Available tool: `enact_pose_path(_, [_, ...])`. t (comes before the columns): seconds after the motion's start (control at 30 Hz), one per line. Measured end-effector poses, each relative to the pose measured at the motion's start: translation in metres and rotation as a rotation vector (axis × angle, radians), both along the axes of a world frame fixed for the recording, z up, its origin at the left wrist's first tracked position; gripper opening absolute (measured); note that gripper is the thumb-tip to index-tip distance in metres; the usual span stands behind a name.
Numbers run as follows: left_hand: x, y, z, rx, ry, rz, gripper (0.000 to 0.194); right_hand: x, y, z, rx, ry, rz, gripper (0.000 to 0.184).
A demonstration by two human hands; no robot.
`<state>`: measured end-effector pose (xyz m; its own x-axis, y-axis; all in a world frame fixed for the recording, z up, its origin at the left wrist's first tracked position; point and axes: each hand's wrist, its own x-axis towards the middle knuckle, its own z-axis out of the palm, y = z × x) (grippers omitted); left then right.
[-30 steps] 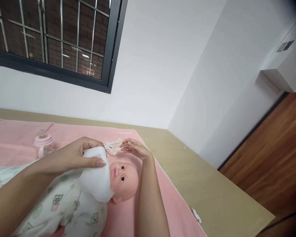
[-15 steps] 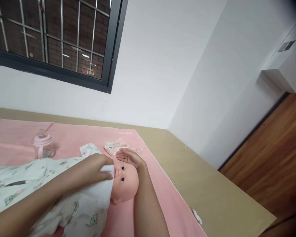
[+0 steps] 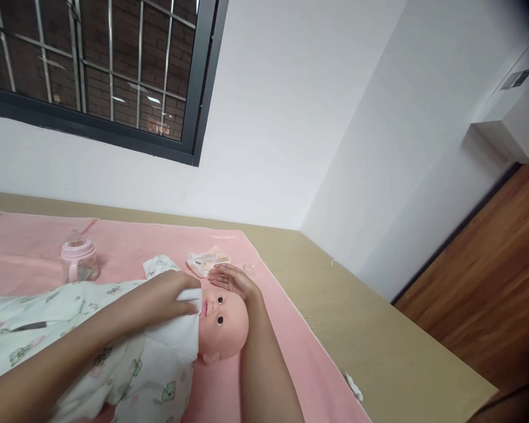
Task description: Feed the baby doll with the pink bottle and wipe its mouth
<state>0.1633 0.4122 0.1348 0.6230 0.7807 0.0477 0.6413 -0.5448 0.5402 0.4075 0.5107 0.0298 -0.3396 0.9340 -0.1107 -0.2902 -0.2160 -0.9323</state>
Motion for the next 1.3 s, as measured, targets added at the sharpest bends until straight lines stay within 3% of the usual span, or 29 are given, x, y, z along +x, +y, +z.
enact_pose_path(1.03, [0.003, 0.006, 0.002, 0.100, -0.063, 0.038, 0.017, 0.002, 0.011, -0.010, -0.021, 0.020, -0.016, 0.030])
enact_pose_path(1.3, [0.000, 0.010, -0.001, 0.113, -0.110, 0.035, 0.017, 0.000, 0.005, -0.003, -0.016, 0.006, -0.009, 0.034])
